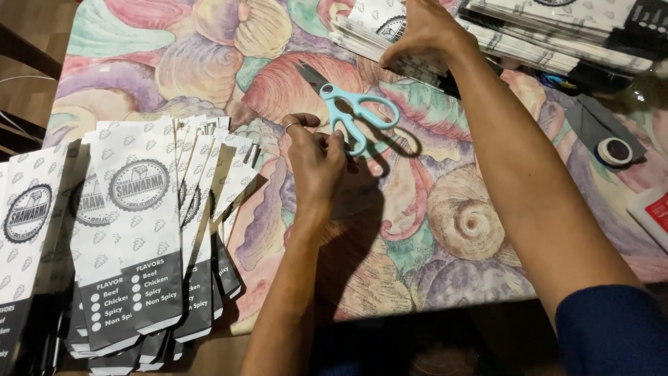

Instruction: Applying glue to the edges of paper bags and stacking them for assembly.

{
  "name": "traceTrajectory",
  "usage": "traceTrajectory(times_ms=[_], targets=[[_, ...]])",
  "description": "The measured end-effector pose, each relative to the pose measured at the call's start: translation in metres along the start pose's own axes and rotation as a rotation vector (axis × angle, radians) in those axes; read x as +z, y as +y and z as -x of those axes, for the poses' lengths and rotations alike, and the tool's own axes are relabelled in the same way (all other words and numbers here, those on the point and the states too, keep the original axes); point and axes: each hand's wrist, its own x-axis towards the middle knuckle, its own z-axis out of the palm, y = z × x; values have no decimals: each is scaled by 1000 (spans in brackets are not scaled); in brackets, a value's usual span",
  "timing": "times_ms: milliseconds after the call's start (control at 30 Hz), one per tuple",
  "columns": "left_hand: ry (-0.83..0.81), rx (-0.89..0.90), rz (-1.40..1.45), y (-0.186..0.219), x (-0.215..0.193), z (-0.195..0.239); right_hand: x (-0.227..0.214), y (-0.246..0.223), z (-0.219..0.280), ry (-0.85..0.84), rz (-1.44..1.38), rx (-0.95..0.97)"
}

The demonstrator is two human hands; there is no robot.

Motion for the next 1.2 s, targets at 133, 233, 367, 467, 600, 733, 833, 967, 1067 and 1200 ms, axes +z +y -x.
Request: traceTrajectory(times_ms=[133, 233, 367, 467, 600, 733, 833, 967, 1067, 1200], targets=[[-11, -18, 40, 7, -2, 3, -13, -28, 20, -96, -59, 136], [-10, -42, -1, 6, -1, 3, 5, 4, 9, -78, 8, 184], [-29, 31, 16, 8, 3, 5, 0, -10, 22, 176, 95, -38], [-1, 71, -8, 0, 7, 6, -12, -85, 85, 113, -196, 9], [42, 280, 64, 0, 17, 10, 15, -121, 128, 33, -213, -115], [42, 345, 34, 1, 21, 18, 20, -121, 122, 91, -416, 52], [-17, 492, -21, 2, 26, 22, 36, -102, 108, 309, -280, -93], [-88, 413, 137, 4, 26, 19, 18, -85, 82, 467, -315, -60], [-108, 353, 213, 6, 25, 19, 14, -29, 39, 632, -66, 8], [-76, 344, 169, 7, 22, 18, 14, -6, 25, 752, 179, -10]])
